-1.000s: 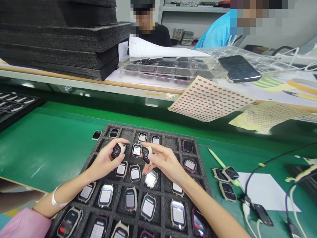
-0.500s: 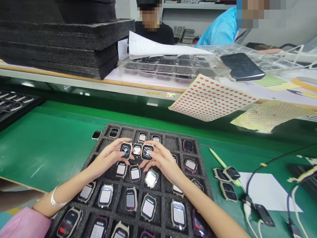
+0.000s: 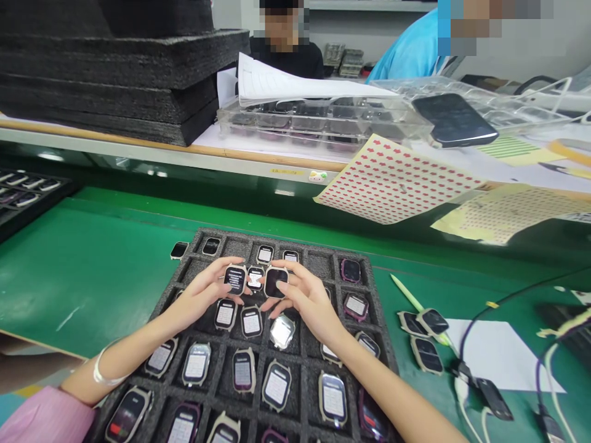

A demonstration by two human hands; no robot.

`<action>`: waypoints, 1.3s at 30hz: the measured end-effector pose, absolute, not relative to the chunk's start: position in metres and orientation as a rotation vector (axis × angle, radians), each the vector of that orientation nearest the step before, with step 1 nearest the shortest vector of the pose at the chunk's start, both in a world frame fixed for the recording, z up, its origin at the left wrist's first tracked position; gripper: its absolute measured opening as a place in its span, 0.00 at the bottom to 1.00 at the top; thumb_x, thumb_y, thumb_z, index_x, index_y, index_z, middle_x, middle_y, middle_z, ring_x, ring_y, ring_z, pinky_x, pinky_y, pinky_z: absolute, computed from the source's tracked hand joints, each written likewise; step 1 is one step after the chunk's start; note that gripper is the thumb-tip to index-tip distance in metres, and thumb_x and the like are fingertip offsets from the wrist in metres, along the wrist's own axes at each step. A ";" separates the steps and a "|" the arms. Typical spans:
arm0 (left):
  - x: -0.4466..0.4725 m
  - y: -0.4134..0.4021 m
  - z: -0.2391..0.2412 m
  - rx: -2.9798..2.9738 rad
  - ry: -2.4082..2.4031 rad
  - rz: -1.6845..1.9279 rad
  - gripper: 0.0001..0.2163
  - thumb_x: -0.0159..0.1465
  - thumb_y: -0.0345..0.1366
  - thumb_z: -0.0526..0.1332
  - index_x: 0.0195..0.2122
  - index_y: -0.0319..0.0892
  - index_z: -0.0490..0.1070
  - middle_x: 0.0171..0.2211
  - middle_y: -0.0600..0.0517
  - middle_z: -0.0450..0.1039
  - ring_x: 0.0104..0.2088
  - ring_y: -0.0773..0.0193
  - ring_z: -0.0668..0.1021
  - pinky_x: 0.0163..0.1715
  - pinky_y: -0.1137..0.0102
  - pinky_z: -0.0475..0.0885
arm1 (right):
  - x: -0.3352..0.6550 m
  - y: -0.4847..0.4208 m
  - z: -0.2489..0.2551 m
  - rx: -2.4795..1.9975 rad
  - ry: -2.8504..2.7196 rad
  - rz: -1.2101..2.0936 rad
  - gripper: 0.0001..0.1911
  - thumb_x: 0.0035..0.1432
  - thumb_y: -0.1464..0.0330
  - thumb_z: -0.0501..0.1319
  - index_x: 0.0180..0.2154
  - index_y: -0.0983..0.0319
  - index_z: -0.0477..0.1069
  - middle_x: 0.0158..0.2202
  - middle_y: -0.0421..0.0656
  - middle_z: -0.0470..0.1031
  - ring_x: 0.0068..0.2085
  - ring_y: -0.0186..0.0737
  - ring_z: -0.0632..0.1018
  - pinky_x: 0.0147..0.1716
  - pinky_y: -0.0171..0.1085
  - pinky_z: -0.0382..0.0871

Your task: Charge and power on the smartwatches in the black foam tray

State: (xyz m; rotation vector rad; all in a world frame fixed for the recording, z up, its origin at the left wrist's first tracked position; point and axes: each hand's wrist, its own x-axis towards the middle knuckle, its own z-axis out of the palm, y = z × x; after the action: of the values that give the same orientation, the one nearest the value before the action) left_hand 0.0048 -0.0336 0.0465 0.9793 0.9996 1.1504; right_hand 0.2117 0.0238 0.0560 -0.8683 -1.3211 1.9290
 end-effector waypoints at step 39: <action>0.004 -0.031 0.047 1.108 1.005 1.152 0.25 0.57 0.35 0.65 0.54 0.45 0.58 0.44 0.47 0.71 0.40 0.61 0.79 0.38 0.65 0.76 | 0.212 0.024 0.057 -0.815 -1.313 1.947 0.22 0.60 0.62 0.60 0.55 0.60 0.64 0.39 0.51 0.77 0.30 0.45 0.81 0.22 0.39 0.74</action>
State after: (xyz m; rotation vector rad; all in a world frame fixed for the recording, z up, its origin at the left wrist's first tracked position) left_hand 0.0040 -0.0313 0.0467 1.1078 1.0046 1.1516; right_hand 0.2118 0.0237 0.0571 -0.8152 -1.3134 1.9469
